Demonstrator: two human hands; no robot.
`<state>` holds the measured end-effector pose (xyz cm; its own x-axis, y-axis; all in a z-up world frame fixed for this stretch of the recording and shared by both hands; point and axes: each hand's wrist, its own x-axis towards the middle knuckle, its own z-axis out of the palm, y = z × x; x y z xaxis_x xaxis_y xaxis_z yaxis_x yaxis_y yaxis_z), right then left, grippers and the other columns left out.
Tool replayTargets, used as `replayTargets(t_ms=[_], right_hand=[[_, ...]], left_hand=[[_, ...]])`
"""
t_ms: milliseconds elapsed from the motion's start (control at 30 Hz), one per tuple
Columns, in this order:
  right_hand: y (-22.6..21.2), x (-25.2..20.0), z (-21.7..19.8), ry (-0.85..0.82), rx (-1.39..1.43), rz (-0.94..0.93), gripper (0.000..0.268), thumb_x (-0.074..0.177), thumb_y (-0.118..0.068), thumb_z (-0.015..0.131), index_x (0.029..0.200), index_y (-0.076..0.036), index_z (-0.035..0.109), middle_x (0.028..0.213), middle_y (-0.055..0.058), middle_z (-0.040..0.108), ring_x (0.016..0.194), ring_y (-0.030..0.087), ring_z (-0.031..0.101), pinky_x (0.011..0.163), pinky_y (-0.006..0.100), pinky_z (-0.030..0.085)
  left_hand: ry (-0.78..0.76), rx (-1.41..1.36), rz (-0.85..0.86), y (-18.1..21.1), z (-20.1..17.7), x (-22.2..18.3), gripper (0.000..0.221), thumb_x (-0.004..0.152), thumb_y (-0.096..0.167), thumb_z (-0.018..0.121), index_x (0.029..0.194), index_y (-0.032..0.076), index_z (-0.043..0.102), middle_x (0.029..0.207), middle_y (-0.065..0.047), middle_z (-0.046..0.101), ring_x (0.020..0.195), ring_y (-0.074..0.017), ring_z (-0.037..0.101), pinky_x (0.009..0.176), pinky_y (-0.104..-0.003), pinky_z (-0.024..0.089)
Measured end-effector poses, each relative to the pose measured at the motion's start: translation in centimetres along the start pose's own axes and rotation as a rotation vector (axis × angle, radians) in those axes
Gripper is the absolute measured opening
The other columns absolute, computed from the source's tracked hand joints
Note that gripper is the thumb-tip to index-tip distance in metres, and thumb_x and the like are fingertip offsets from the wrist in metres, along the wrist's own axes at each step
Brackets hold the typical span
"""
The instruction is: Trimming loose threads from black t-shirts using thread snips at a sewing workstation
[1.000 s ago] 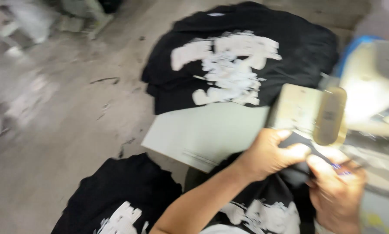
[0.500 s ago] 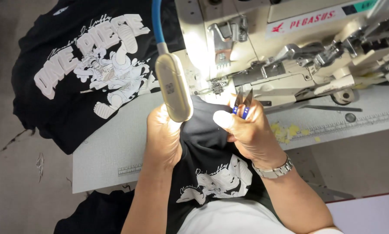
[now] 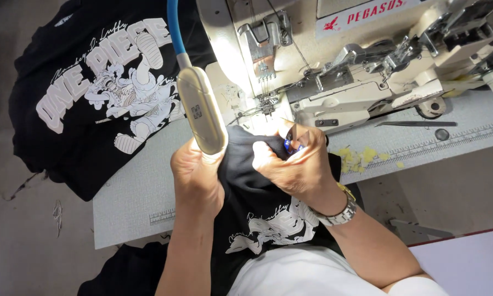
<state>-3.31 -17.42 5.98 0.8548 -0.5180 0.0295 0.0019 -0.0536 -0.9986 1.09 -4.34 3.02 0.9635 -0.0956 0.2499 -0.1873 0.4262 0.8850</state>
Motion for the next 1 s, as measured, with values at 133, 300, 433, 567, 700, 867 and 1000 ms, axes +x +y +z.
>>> replayTargets(t_ms=[133, 300, 433, 567, 700, 867, 1000], right_hand=[[3.5, 0.3, -0.9, 0.005, 0.144, -0.066, 0.017, 0.072, 0.001, 0.070, 0.067, -0.008, 0.057, 0.057, 0.002, 0.049, 0.060, 0.008, 0.049, 0.050, 0.022, 0.043], [3.8, -0.3, -4.2, 0.002, 0.130, -0.319, 0.009, 0.081, 0.005, 0.067, 0.079, -0.004, 0.068, 0.068, 0.008, 0.057, 0.068, 0.011, 0.052, 0.065, 0.025, 0.051], [0.8, -1.4, -8.6, 0.336, 0.154, -0.025, 0.018, 0.066, -0.011, 0.056, 0.079, -0.011, 0.069, 0.084, -0.002, 0.066, 0.073, 0.009, 0.063, 0.061, 0.022, 0.049], [-0.6, -2.7, -11.9, 0.195, 0.066, -0.242, 0.016, 0.086, -0.016, 0.060, 0.094, -0.005, 0.069, 0.080, 0.003, 0.057, 0.058, 0.011, 0.047, 0.056, 0.025, 0.036], [-0.8, -5.1, -9.7, -0.275, 0.082, -0.317, 0.036, 0.081, 0.001, 0.069, 0.058, -0.013, 0.044, 0.144, 0.014, 0.061, 0.061, 0.017, 0.078, 0.061, 0.023, 0.061], [-7.7, -6.7, -5.1, -0.826, -0.177, -0.124, 0.021, 0.088, -0.021, 0.073, 0.109, -0.018, 0.074, 0.085, -0.007, 0.062, 0.074, 0.003, 0.050, 0.065, 0.022, 0.041], [-4.4, -4.8, -9.0, -0.698, 0.029, -0.404, 0.013, 0.088, -0.020, 0.076, 0.088, -0.008, 0.079, 0.062, -0.001, 0.067, 0.050, 0.012, 0.060, 0.047, 0.029, 0.047]], left_hand=[[0.023, -0.119, -0.077, 0.6, -0.2, 0.5, 0.007, 0.088, 0.002, 0.064, 0.086, -0.001, 0.070, 0.072, -0.012, 0.067, 0.067, -0.0141, 0.060, 0.065, -0.034, 0.062], [-0.534, 0.285, -0.296, 2.3, -2.7, -1.0, 0.005, 0.090, 0.009, 0.066, 0.091, 0.004, 0.067, 0.077, -0.003, 0.061, 0.075, -0.0090, 0.055, 0.069, -0.031, 0.055], [-1.279, 0.667, -0.494, 5.0, -6.4, -2.7, 0.013, 0.094, 0.017, 0.068, 0.085, 0.010, 0.062, 0.075, 0.007, 0.053, 0.073, -0.0043, 0.049, 0.067, -0.025, 0.045], [-0.970, 0.981, -0.248, 9.9, -8.7, -2.5, 0.049, 0.097, 0.036, 0.077, 0.072, 0.014, 0.040, 0.063, 0.003, 0.042, 0.058, -0.0137, 0.038, 0.067, -0.031, 0.042], [-1.040, 0.768, 0.153, 12.6, -5.1, -1.8, 0.042, 0.100, 0.033, 0.070, 0.070, 0.012, 0.050, 0.058, 0.004, 0.047, 0.045, -0.0133, 0.042, 0.080, -0.029, 0.045], [-1.178, 0.668, 0.002, 14.1, -2.4, -1.0, 0.049, 0.102, 0.053, 0.056, 0.072, 0.014, 0.050, 0.058, 0.003, 0.040, 0.052, -0.0132, 0.040, 0.063, -0.031, 0.039], [-0.940, 0.501, -0.283, 11.9, -9.6, -0.1, 0.029, 0.093, 0.039, 0.074, 0.104, 0.012, 0.072, 0.096, -0.006, 0.066, 0.096, -0.0209, 0.065, 0.088, -0.036, 0.048]])
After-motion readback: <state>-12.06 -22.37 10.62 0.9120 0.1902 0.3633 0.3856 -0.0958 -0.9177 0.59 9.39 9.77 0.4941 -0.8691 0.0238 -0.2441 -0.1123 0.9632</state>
